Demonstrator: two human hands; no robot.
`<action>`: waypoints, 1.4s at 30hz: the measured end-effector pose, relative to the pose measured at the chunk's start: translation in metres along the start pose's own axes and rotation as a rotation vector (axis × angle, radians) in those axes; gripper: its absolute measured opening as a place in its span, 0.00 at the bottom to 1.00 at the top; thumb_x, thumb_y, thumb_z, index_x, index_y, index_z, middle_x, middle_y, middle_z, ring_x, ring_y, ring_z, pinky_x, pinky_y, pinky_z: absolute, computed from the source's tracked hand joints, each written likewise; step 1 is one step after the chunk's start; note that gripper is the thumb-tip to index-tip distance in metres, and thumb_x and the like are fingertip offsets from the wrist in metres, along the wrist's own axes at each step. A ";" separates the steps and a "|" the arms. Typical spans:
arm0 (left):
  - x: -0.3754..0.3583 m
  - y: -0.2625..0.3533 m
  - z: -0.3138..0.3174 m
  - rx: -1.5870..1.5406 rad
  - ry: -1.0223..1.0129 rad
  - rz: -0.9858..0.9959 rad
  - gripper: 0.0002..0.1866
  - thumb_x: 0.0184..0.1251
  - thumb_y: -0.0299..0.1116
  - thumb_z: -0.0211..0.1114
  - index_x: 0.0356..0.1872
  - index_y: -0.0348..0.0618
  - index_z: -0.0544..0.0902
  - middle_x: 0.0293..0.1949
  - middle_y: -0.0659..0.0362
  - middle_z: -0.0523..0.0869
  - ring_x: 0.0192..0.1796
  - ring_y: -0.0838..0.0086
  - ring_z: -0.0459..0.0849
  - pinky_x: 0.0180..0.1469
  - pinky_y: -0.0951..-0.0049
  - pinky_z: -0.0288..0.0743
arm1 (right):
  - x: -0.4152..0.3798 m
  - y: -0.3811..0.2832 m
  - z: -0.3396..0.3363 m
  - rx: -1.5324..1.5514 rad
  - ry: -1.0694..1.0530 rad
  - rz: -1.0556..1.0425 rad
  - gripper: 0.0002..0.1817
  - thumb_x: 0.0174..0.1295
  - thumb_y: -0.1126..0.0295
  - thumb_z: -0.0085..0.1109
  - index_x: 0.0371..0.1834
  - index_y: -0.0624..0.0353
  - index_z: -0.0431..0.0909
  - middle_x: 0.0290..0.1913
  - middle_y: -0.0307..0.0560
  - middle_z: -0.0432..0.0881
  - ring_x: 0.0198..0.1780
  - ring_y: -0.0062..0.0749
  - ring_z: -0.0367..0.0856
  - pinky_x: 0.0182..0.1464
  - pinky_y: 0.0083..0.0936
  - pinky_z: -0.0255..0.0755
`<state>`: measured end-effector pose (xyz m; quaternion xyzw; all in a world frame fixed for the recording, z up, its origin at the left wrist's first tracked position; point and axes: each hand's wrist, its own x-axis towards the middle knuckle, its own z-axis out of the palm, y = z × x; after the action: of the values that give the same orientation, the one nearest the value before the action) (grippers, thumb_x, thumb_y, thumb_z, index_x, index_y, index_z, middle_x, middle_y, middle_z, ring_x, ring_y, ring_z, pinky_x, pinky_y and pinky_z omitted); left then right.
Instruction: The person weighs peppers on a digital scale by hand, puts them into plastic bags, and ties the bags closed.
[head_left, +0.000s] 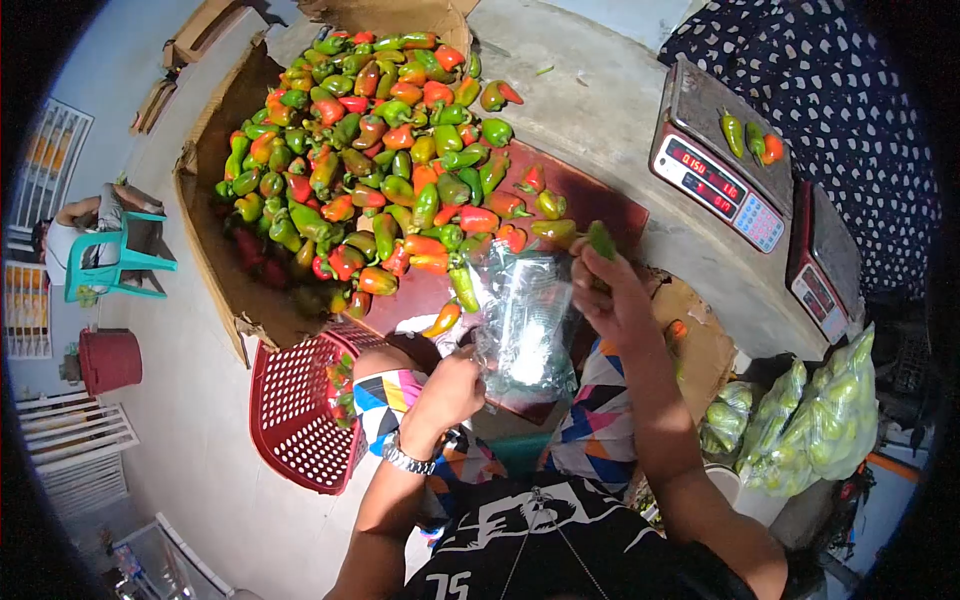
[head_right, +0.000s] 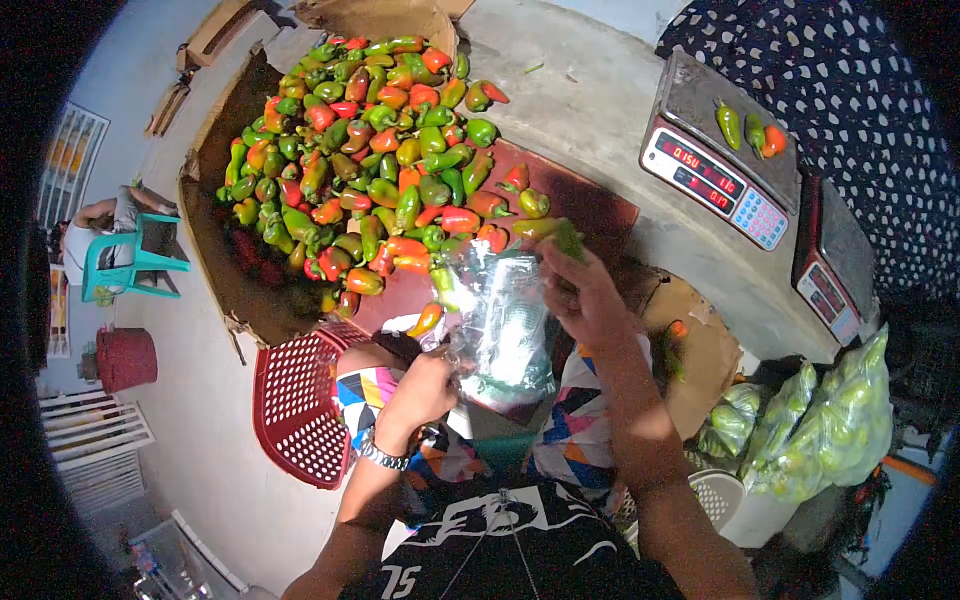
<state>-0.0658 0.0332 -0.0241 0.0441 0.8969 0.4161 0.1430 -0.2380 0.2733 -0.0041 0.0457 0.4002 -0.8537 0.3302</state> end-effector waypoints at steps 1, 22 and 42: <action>-0.001 0.000 0.000 -0.002 -0.010 -0.009 0.26 0.48 0.14 0.64 0.53 0.39 0.89 0.49 0.38 0.87 0.52 0.40 0.87 0.58 0.53 0.81 | 0.004 -0.002 0.007 -0.025 -0.042 0.060 0.16 0.76 0.53 0.62 0.49 0.53 0.78 0.27 0.32 0.72 0.20 0.15 0.63 0.21 0.20 0.57; 0.001 -0.002 0.002 -0.034 -0.035 0.039 0.23 0.48 0.15 0.64 0.50 0.33 0.86 0.47 0.38 0.86 0.52 0.40 0.86 0.58 0.50 0.81 | 0.119 0.047 0.063 -0.476 0.016 -0.067 0.17 0.76 0.56 0.59 0.51 0.59 0.83 0.41 0.39 0.88 0.35 0.18 0.78 0.36 0.19 0.73; 0.002 -0.009 0.009 0.058 -0.159 -0.053 0.23 0.49 0.16 0.63 0.51 0.34 0.87 0.46 0.38 0.86 0.52 0.42 0.86 0.57 0.49 0.81 | 0.095 0.129 0.076 -1.720 -0.008 -0.661 0.17 0.56 0.69 0.71 0.48 0.58 0.81 0.53 0.55 0.79 0.51 0.54 0.85 0.53 0.47 0.82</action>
<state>-0.0645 0.0343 -0.0366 0.0574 0.8953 0.3811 0.2233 -0.2199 0.1097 -0.0697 -0.3352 0.8886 -0.3131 -0.0088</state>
